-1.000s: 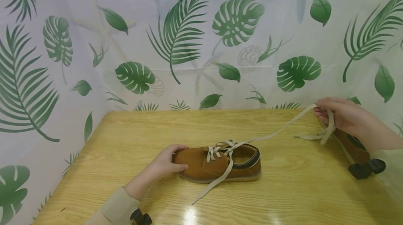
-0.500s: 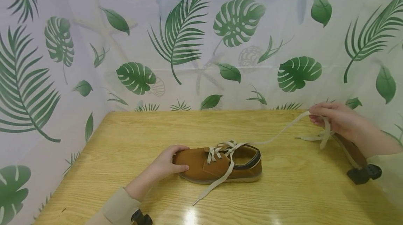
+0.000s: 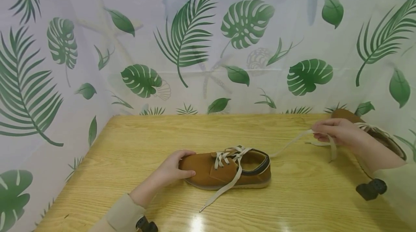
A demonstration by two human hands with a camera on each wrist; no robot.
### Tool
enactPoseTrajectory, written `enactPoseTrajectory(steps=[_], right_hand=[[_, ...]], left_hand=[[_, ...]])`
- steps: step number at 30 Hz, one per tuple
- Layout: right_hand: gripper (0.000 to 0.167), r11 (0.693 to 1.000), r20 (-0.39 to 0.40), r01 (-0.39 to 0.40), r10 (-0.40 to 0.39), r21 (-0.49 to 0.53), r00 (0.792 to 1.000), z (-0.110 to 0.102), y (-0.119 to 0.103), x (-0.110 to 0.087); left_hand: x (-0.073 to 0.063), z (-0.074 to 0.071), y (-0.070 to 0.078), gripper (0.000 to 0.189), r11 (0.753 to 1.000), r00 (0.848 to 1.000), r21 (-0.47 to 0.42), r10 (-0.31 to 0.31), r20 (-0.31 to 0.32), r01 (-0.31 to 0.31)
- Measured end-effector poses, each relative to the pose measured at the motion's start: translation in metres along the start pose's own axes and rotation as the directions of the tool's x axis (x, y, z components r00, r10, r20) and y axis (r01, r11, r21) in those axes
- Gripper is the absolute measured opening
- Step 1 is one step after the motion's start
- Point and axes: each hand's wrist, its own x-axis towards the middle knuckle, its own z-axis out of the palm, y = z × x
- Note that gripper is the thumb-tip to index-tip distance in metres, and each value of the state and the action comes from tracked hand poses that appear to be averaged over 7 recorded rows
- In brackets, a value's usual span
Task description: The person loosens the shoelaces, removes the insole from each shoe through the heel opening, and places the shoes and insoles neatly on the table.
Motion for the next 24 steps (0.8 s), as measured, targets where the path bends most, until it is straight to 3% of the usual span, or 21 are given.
enactPoseTrajectory(steps=[3,5,13,24], right_hand=[[0.026,0.998,0.012,0.001,0.000,-0.057,1.000,0.001,0.004,0.001],[0.030,0.998,0.021,-0.004,0.006,-0.068,1.000,0.003,0.007,0.003],[0.025,1.000,0.060,0.008,-0.009,0.024,0.998,0.010,0.018,0.007],[0.024,0.999,0.051,0.029,-0.030,0.015,0.998,0.019,0.011,0.010]], left_hand=[[0.000,0.000,0.001,0.059,1.000,1.000,-0.006,-0.005,0.000,0.005],[0.000,0.000,0.002,0.059,1.000,1.000,-0.003,-0.004,-0.001,0.004],[0.001,0.000,0.002,0.058,1.000,1.000,0.014,-0.007,0.001,0.007],[0.000,-0.002,0.004,0.059,1.000,1.000,0.011,-0.022,0.001,0.022]])
